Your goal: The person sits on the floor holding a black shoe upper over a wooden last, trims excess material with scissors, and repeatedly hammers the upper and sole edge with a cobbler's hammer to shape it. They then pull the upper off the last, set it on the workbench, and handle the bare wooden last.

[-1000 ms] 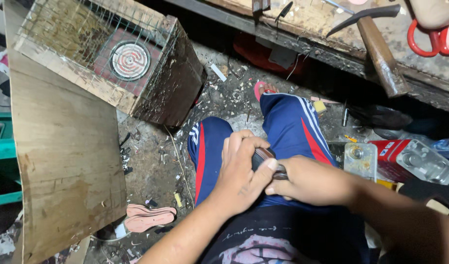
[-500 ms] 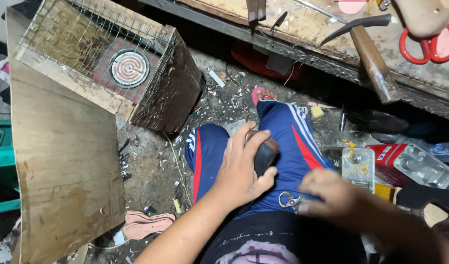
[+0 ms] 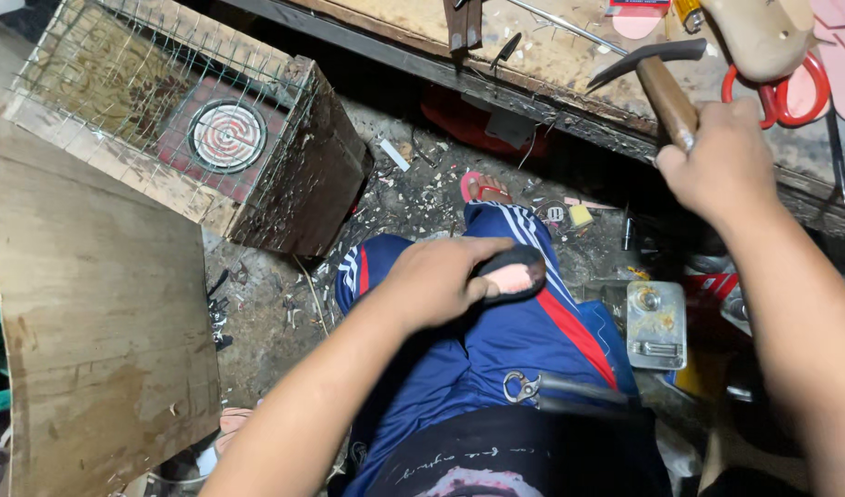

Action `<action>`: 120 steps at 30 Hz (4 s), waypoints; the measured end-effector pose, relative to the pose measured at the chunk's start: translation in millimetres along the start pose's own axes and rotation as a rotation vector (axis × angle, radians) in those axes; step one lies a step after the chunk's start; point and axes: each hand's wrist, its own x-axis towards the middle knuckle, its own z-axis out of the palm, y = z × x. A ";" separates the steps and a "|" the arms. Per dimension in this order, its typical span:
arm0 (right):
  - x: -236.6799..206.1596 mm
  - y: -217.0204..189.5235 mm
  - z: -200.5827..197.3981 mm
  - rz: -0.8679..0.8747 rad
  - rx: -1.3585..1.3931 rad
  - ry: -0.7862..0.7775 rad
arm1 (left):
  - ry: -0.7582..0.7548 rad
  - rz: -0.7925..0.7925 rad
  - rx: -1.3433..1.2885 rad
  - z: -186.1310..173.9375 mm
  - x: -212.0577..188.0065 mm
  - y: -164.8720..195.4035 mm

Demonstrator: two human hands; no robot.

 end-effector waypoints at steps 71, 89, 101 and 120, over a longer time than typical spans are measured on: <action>-184.6 -94.4 -65.7 0.199 0.362 -0.450 | 0.528 0.138 0.108 28.6 -13.6 -1.8; -194.4 -113.2 -75.5 0.001 0.489 -0.284 | 0.509 0.126 0.097 32.0 -9.7 -7.1; -197.9 -89.9 -111.2 -0.012 0.778 -0.056 | 0.881 0.348 -0.214 15.9 -71.3 5.1; -183.1 -123.6 -98.3 -0.208 0.479 -0.312 | 0.894 0.336 -0.335 21.7 -96.3 -4.0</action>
